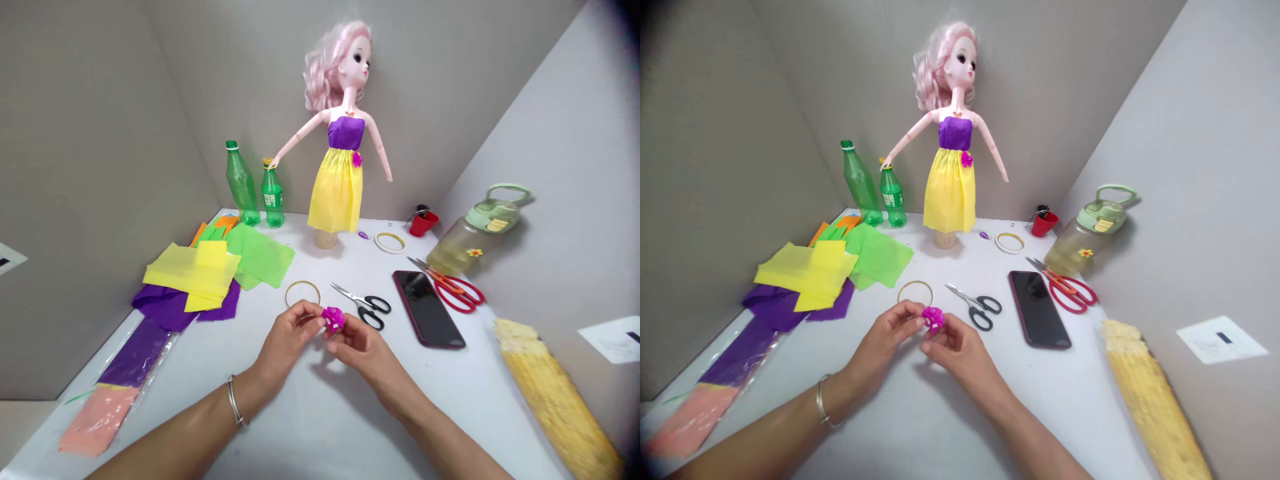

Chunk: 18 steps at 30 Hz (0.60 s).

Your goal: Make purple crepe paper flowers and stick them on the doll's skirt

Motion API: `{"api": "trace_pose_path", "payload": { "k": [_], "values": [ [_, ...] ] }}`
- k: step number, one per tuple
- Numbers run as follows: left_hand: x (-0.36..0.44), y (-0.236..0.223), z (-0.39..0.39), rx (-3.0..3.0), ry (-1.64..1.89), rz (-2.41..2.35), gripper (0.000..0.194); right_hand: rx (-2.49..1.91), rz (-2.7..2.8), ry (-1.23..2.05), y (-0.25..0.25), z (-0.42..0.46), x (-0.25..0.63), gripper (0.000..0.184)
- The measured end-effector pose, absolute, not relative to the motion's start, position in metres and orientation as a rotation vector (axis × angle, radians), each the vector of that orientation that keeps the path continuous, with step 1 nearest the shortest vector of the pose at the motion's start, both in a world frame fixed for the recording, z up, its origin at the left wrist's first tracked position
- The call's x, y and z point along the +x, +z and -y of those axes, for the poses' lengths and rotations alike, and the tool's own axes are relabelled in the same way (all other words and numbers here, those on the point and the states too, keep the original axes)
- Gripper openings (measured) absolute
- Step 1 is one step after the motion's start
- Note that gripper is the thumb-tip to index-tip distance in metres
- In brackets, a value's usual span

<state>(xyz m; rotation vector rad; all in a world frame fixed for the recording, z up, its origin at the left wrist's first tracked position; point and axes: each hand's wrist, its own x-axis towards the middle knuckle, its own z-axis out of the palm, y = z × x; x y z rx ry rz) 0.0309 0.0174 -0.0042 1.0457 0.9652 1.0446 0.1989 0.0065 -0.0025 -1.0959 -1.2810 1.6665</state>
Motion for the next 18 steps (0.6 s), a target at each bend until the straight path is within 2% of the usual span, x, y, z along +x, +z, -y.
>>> {"api": "trace_pose_path", "payload": {
  "k": [4,18],
  "values": [
    [0.032,-0.0038,-0.0154,1.04,1.008,-0.965,0.015,-1.17,1.216,1.574,-0.0044,-0.0078,0.2004,0.027],
    [0.0337,-0.0005,-0.0145,1.082,0.958,-0.989,0.014,-1.19,1.224,1.558,-0.0068,-0.0071,0.2032,0.022]
  ]
}}
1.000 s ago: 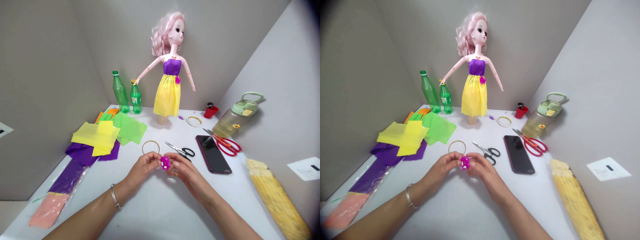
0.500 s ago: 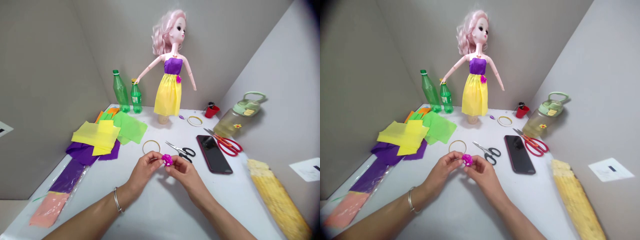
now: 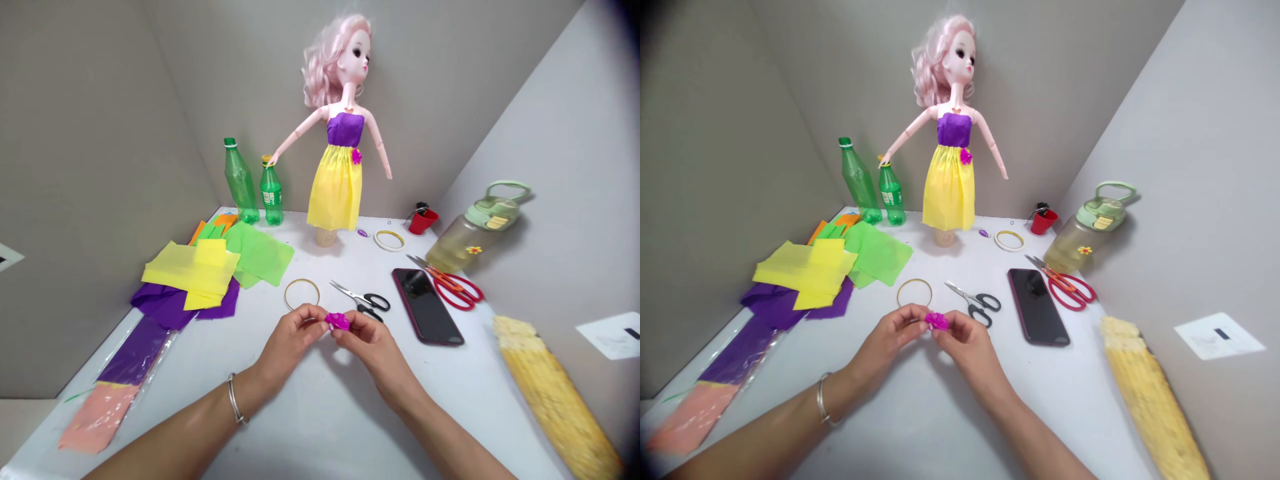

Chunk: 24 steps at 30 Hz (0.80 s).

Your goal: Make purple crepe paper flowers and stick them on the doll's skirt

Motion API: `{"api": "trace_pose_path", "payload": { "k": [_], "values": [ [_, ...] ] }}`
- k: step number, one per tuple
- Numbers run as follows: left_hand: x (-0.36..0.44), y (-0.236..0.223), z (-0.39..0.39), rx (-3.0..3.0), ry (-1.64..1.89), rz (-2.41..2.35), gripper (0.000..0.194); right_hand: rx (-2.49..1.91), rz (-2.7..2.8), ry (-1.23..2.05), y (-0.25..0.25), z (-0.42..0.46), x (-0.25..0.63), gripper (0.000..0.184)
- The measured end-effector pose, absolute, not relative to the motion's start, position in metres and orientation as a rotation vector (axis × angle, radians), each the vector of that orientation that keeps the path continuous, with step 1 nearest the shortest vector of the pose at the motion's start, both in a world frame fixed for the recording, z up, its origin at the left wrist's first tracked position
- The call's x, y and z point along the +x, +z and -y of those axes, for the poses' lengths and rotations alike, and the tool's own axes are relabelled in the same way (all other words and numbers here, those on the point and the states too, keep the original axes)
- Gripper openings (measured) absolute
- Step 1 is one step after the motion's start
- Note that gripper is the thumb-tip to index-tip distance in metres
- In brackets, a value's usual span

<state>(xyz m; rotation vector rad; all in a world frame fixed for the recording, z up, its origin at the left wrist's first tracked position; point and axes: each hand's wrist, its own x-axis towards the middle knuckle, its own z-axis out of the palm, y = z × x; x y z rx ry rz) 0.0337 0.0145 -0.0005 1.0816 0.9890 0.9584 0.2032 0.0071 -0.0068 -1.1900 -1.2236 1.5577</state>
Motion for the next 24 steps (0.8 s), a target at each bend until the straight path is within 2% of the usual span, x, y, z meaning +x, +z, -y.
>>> {"api": "trace_pose_path", "payload": {
  "k": [13,18,24],
  "values": [
    [0.032,-0.003,-0.015,1.13,0.992,-0.997,0.01,-1.214,1.152,1.585,-0.007,-0.01,0.202,0.019],
    [0.028,-0.008,-0.012,1.525,1.25,-1.146,0.004,-1.21,1.142,1.576,-0.009,-0.01,0.205,0.021],
    [0.027,-0.015,-0.01,1.833,1.271,-1.134,0.006,-1.214,1.145,1.575,-0.008,-0.011,0.204,0.022]
  ]
}}
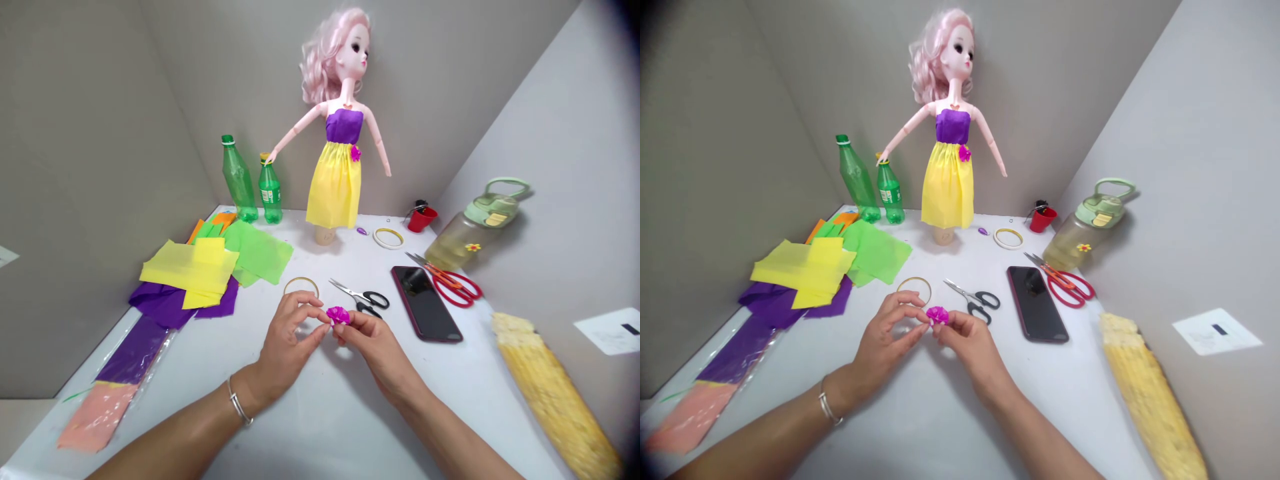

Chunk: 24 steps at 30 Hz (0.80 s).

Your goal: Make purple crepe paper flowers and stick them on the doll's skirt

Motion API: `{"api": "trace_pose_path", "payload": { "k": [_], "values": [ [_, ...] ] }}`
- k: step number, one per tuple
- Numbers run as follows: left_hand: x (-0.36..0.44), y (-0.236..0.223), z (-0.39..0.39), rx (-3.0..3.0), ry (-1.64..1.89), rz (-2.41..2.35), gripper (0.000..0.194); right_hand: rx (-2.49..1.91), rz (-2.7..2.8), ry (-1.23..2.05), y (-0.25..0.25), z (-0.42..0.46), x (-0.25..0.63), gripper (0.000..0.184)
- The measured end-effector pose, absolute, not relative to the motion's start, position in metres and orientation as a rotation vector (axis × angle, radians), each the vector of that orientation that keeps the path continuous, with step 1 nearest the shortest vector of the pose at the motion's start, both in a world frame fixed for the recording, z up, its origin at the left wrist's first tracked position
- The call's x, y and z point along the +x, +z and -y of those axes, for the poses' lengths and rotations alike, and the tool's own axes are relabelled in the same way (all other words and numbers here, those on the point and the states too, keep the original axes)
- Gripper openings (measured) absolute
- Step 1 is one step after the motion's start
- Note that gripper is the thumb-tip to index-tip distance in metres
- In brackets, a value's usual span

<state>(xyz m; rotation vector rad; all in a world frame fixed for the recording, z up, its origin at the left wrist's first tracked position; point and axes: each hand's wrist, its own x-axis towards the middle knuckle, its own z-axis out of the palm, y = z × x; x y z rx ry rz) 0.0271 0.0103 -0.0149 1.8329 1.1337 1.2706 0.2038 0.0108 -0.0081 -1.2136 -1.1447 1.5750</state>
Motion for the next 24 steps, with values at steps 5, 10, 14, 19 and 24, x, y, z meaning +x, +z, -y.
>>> {"api": "trace_pose_path", "payload": {
  "k": [5,10,14,19,24],
  "values": [
    [0.0278,-0.0137,-0.0117,1.871,1.258,-1.157,0.006,-1.216,1.155,1.57,-0.0068,-0.0107,0.2032,0.022],
    [0.0276,-0.0101,-0.0106,1.862,1.245,-1.165,0.005,-1.232,1.183,1.556,-0.0052,-0.0095,0.2029,0.021],
    [0.0276,-0.0091,-0.0104,1.863,1.245,-1.169,0.006,-1.233,1.201,1.563,-0.005,-0.0089,0.2029,0.022],
    [0.0282,-0.0079,-0.0105,1.857,1.229,-1.172,0.007,-1.224,1.214,1.558,-0.0054,-0.0092,0.2026,0.022],
    [0.0272,-0.0081,-0.0104,1.854,1.213,-1.169,0.006,-1.236,1.209,1.553,-0.004,-0.0097,0.2018,0.023]
  ]
}}
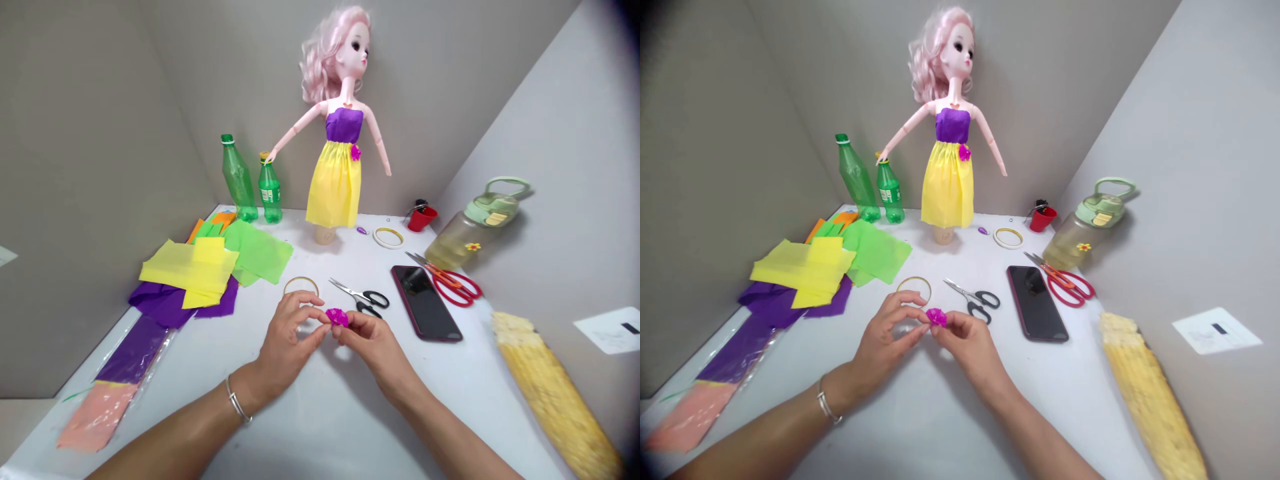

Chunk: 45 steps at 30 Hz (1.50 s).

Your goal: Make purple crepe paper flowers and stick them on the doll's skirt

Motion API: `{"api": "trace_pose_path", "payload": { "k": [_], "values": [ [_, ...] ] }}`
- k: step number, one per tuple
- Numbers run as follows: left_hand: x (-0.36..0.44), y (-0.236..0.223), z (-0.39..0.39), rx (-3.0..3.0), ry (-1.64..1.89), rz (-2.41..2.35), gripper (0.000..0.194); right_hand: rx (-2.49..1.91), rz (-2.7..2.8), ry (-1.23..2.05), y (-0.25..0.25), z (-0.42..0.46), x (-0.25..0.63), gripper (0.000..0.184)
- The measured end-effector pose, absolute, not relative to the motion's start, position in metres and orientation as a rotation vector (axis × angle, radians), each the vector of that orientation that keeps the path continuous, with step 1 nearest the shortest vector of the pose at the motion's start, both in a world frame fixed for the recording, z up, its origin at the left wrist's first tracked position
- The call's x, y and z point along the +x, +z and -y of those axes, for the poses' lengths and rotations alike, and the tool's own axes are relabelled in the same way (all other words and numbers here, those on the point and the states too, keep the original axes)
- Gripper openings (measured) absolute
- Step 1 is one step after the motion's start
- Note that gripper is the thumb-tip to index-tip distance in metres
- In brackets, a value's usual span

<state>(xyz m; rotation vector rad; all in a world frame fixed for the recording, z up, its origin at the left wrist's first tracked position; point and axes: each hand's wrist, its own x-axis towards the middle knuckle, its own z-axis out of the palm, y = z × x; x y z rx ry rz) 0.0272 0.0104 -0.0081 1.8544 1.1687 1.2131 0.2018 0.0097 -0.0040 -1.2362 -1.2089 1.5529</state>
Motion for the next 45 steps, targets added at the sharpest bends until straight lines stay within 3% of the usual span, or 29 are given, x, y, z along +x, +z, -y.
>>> {"api": "trace_pose_path", "payload": {
  "k": [45],
  "values": [
    [0.012,0.002,-0.03,1.614,0.89,-1.15,0.004,-1.201,1.04,1.625,-0.008,-0.016,0.21,0.019]
  ]
}}
